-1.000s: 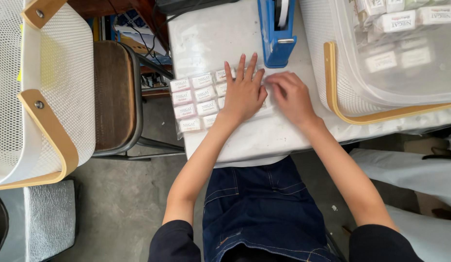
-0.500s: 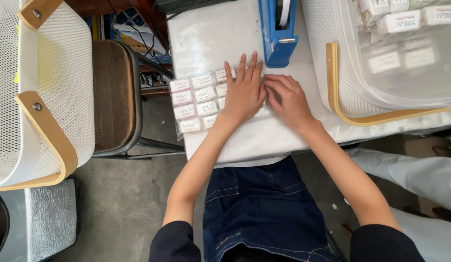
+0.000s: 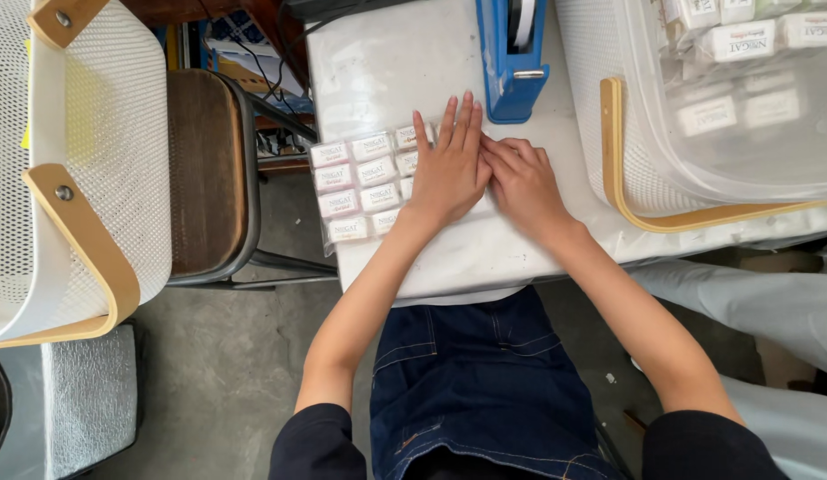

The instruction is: The person organizes small packaged food items on a table and uses a tape dispenser to apply tape to them.

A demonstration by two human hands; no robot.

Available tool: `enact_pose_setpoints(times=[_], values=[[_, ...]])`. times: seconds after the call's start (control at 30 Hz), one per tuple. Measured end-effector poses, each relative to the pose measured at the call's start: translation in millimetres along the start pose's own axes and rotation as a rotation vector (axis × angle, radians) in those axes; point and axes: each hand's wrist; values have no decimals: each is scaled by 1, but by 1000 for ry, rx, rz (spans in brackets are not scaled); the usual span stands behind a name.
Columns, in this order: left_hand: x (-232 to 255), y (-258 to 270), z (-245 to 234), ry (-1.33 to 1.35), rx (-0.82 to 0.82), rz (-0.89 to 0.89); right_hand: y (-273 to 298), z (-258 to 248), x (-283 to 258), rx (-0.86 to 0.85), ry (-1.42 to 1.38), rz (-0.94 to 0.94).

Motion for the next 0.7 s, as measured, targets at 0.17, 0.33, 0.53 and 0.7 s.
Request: enact_pose_setpoints(times=[0.17, 0.33, 0.53, 0.7], values=[[-2, -1, 2, 20, 0, -11, 0, -3, 4, -69, -224, 104], [-5, -2, 8, 9, 25, 1, -2, -8, -1, -119, -118, 64], [-9, -6, 14, -103, 123, 32, -10, -16, -8, -137, -20, 39], [-17, -17, 11, -92, 93, 19, -19, -9, -4, -139, 27, 26]])
Point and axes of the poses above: each hand's wrist, its own y-axis away from the middle knuckle, its own z-axis out of the palm, x = y × z, and after that the axes turned 13 degrees about y, right-handed
